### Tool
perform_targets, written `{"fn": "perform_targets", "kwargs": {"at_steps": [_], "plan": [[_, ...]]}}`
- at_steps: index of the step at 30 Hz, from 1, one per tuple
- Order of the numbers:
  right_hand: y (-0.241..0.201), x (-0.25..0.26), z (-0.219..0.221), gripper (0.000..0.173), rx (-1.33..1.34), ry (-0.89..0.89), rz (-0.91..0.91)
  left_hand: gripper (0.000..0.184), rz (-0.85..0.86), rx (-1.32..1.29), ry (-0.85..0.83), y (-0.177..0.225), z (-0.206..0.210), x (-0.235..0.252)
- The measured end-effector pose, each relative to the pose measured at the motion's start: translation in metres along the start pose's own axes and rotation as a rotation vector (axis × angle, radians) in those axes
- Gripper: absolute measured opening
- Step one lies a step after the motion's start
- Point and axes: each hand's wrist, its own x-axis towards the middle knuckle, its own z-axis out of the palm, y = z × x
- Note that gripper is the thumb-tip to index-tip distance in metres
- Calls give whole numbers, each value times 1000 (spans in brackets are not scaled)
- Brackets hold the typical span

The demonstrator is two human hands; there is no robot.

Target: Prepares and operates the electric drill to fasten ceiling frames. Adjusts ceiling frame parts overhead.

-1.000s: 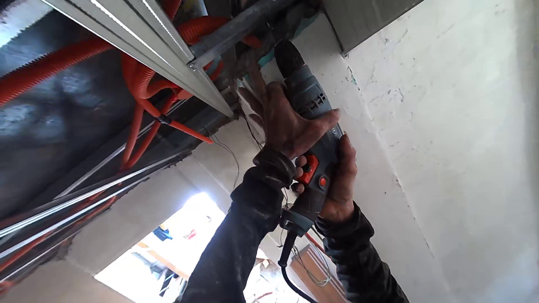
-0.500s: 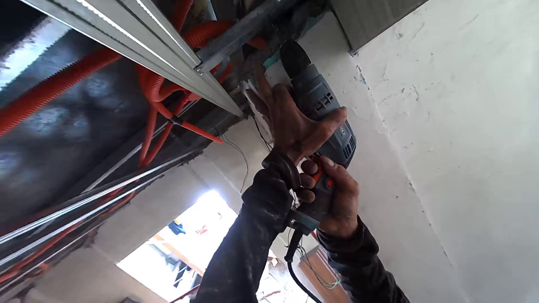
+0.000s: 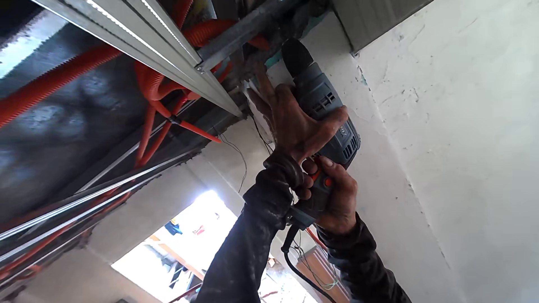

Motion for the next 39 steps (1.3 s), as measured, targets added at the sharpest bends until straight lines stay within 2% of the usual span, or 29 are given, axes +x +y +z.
{"fn": "perform_targets", "kwargs": {"at_steps": [3, 6, 9, 13, 19, 22, 26, 32, 35, 37, 39], "plan": [[-1, 0, 1, 29, -27, 15, -6, 78, -35, 8, -49, 1, -5, -7], [0, 1, 0, 28, -36, 0, -11, 79, -25, 2, 27, 1, 2, -1], [0, 2, -1, 27, -58, -9, -26, 78, 3, -26, 35, -2, 3, -3], [1, 2, 1, 29, -53, 13, -17, 72, -18, -9, -79, -2, -9, -18], [1, 3, 3, 31, -62, 36, -21, 74, -10, -20, -32, -2, -5, -14], [1, 3, 2, 29, -58, 25, -20, 77, 3, -42, 61, -3, 5, -5], [2, 4, 2, 28, -41, 11, -25, 73, 22, -22, -57, -3, -9, -22], [2, 5, 3, 30, -95, 47, -45, 72, 13, -23, -44, -6, -5, -17], [2, 5, 2, 30, -126, 69, -66, 70, 18, -33, 54, -3, 3, -3], [2, 5, 2, 29, -130, 75, -73, 71, 24, -26, -4, -4, -1, -5], [2, 5, 1, 29, -148, 77, -86, 72, 32, -34, 51, -4, 4, -1]]}}
